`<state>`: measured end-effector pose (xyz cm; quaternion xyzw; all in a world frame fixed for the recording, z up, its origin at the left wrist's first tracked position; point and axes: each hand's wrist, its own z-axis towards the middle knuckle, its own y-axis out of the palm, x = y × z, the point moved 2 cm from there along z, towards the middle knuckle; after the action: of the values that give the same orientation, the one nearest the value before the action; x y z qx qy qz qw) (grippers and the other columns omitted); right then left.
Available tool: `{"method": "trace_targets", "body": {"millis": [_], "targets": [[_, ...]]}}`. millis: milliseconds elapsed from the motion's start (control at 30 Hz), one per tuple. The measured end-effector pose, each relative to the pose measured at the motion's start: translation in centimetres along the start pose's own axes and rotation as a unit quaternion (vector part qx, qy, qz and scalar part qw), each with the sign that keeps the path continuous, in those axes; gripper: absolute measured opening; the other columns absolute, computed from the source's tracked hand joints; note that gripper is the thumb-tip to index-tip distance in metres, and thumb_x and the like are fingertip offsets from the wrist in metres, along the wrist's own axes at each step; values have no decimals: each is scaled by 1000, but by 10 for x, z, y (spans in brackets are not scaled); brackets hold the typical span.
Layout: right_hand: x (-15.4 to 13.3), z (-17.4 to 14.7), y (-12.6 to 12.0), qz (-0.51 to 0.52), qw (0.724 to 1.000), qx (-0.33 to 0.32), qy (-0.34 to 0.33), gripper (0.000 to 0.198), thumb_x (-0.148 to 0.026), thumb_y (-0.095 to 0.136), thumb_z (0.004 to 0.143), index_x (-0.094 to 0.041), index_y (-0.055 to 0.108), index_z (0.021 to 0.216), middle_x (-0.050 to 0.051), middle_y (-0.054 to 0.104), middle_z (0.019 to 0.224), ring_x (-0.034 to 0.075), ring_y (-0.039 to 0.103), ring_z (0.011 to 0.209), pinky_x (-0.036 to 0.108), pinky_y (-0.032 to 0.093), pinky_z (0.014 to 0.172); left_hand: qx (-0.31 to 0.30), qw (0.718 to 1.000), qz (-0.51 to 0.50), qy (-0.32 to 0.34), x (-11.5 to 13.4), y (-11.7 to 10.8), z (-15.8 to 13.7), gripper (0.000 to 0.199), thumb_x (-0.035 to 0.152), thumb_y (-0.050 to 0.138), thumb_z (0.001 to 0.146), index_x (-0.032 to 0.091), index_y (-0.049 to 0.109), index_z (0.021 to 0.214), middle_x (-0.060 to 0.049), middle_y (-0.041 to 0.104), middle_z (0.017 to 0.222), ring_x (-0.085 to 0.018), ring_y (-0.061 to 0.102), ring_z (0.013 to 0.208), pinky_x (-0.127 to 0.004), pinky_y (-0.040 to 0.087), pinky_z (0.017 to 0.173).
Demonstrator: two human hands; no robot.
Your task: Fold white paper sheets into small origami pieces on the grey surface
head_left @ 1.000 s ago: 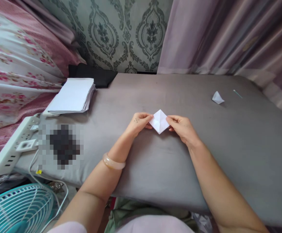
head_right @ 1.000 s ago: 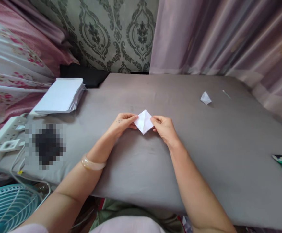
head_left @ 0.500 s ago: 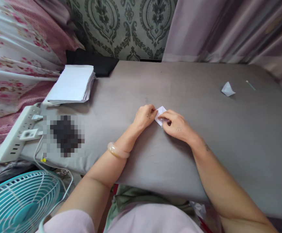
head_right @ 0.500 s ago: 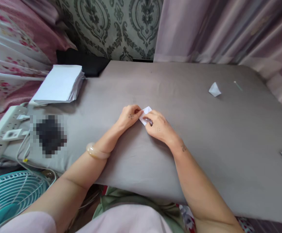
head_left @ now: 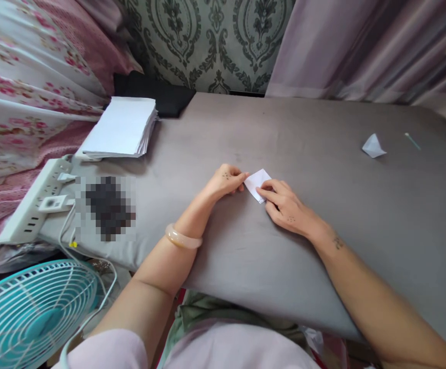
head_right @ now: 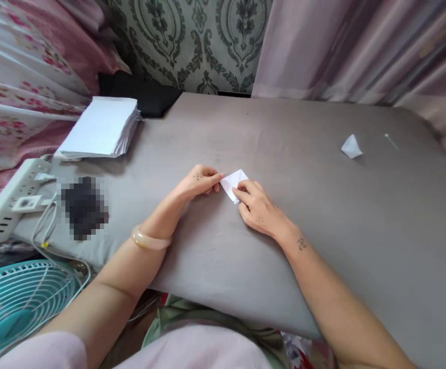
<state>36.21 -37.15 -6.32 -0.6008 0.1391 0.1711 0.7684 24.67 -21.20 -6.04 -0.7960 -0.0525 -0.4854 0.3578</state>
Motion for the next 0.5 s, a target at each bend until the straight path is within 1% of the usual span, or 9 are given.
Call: {"method": "trace_targets", "body": {"millis": [67,167,233,333,400,500], "targets": [[5,-1,3,25,1000,16,-2,42,-10,40,86,-20,63,120,11,57,115,24,53,105,43,46,94,-14,999,-32,-21,-2,-2,-1,33,40,58,83,15,61,61,0,50,47,-6,35,38,-22,27,42],[9,-2,5,37,999,17,-8,44,-11,40,86,-24,62,122,10,57,116,25,53,106,45,45,96,-21,998,-54,-34,-3,-1,-1,25,33,63,79,15,61,62,1,49,45,-6,34,38,-21,26,41],[9,-4,6,33,999,22,-1,46,-10,39,86,-24,60,125,10,57,118,26,53,108,46,45,96,-4,999,-31,-27,-2,1,-1,26,34,63,79,15,60,61,1,48,43,-6,35,39,-21,28,42],[4,-7,5,12,999,31,21,49,-10,38,86,-22,54,131,11,55,123,26,52,111,43,44,96,28,999,29,5,3,6,-3,21,30,59,80,15,61,65,-2,57,52,-8,44,44,-22,36,49],[-1,-8,5,-14,999,17,28,50,-11,39,87,-20,51,134,12,55,124,27,52,111,43,45,94,41,997,61,18,6,9,-4,17,26,58,79,15,61,67,-3,62,58,-10,49,50,-23,40,54],[-8,-8,5,-68,997,-14,22,47,-15,38,89,-20,53,133,13,56,124,29,52,108,44,45,91,51,995,87,24,7,11,-4,17,27,58,79,16,60,66,-3,61,57,-12,52,55,-25,42,58]]}}
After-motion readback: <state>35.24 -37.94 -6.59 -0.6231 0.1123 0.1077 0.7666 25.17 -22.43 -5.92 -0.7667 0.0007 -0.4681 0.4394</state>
